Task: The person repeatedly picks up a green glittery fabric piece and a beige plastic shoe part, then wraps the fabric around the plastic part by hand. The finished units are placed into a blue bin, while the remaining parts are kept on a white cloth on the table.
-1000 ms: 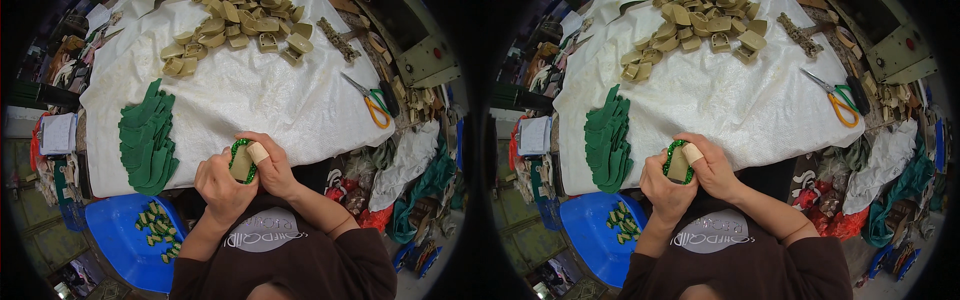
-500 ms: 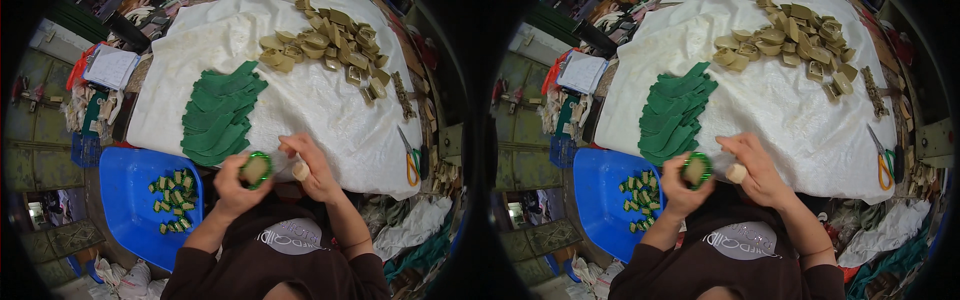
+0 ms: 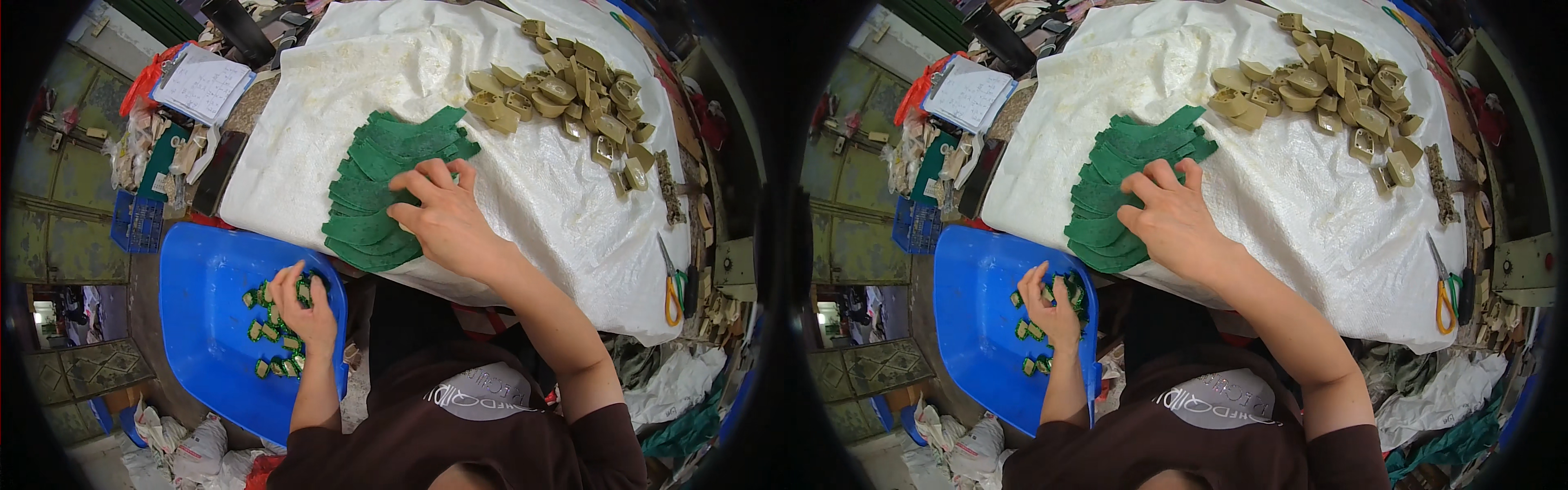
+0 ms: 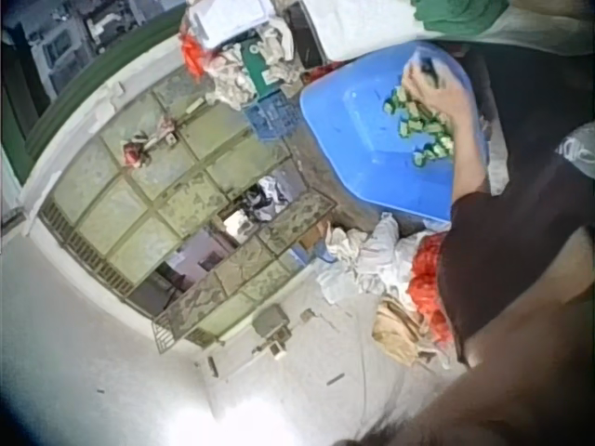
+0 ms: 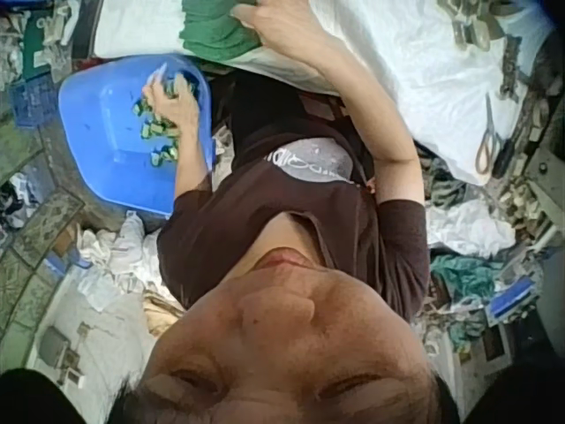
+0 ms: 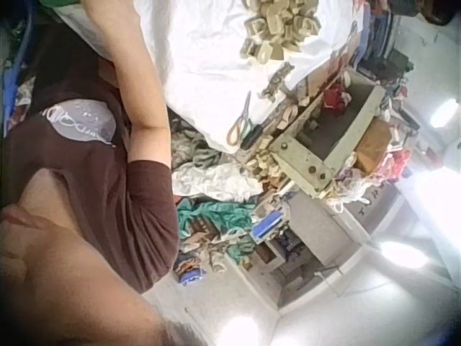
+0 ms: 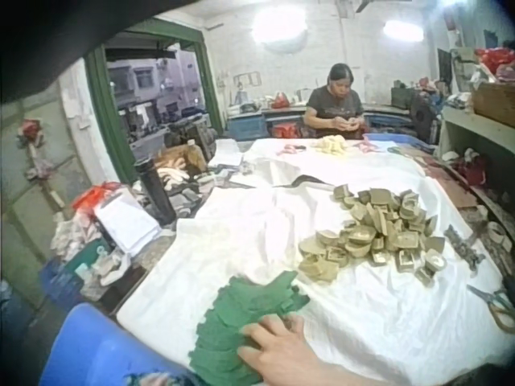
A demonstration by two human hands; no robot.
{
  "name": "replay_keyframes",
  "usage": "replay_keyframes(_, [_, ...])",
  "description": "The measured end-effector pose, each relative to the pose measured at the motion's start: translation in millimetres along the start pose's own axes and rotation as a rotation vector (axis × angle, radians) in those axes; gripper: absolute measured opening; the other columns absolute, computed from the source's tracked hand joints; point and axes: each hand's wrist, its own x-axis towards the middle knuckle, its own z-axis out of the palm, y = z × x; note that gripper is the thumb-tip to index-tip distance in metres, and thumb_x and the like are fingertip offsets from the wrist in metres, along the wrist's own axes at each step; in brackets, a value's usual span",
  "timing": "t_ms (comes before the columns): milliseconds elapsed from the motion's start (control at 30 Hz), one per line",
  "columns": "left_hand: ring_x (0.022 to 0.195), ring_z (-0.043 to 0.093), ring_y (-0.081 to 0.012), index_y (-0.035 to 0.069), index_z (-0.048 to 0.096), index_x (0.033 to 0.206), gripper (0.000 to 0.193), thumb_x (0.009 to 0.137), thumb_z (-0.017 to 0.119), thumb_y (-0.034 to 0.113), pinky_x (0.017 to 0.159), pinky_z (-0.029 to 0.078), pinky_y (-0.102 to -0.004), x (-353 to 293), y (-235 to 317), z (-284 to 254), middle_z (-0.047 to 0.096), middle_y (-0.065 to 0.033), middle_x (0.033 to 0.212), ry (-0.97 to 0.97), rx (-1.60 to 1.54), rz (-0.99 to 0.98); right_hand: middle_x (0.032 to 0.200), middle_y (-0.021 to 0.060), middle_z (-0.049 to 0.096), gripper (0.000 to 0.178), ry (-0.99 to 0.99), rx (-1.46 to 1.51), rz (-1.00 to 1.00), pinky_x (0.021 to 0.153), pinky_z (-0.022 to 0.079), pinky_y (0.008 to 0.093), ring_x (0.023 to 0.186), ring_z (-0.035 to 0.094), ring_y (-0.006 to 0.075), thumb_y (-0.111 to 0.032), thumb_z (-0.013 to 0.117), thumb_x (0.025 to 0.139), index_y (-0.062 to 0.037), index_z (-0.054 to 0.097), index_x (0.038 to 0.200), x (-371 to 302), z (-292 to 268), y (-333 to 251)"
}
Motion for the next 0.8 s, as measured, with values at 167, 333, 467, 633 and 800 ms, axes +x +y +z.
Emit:
replay_keyframes(167, [0.094,0.061,-0.0337,-0.003,0.063,0.102,0.03,0.073,0.06,-0.002,0.087,0.047,-0.04,26.7,70.8,14.9,0.061,-0.0178,0.108,-0.282,-0.378,0.549,0.109,0.0047,0.061,0.027,0.051,0.318,0.152,0.094,0.029,0.0428,0.105,0.048,0.0248,0.001,0.058,0.075,-0.0084,0.065,0.099,-1.6,0.1,7.3])
replay_keyframes(333, [0.12,0.047,-0.0397,-0.004,0.054,0.122,0.048,0.075,0.059,0.005,0.101,0.036,-0.047,20.9,86.4,45.1,0.05,-0.0243,0.128,-0.449,-0.009,0.588,0.109,0.0058,0.063,0.029,0.253,0.563,0.193,0.09,0.039,0.0384,0.102,0.055,0.0266,0.001,0.057,0.078,-0.0072,0.061,0.105,-11.7,-10.2,22.5])
replay_keyframes(467, [0.122,0.045,-0.0414,-0.004,0.057,0.119,0.041,0.078,0.054,0.003,0.103,0.034,-0.0469,15.7,84.6,50.8,0.05,-0.0252,0.129,-0.406,-0.017,0.569,0.113,0.0053,0.061,0.028,0.287,0.325,0.053,0.093,0.034,0.0408,0.108,0.052,0.0256,0.0,0.059,0.076,-0.0059,0.061,0.103,-17.1,-5.9,18.9])
replay_keyframes(633, [0.11,0.053,-0.0385,-0.001,0.064,0.107,0.032,0.075,0.06,0.0,0.091,0.042,-0.045,14.1,78.6,41.2,0.058,-0.0197,0.115,-0.265,-0.222,0.529,0.106,0.0041,0.062,0.022,0.247,0.288,0.089,0.095,0.027,0.0434,0.109,0.05,0.0237,-0.006,0.061,0.076,-0.0058,0.064,0.097,-31.5,9.8,12.3])
replay_keyframes(800, [0.107,0.055,-0.0312,0.0,0.06,0.113,0.038,0.076,0.057,-0.001,0.093,0.039,-0.0397,22.2,85.9,44.3,0.058,-0.016,0.117,-0.278,-0.014,0.571,0.104,0.006,0.062,0.021,0.176,0.5,0.298,0.092,0.033,0.0404,0.106,0.052,0.0244,-0.006,0.058,0.082,-0.0047,0.063,0.103,-29.4,9.2,7.4])
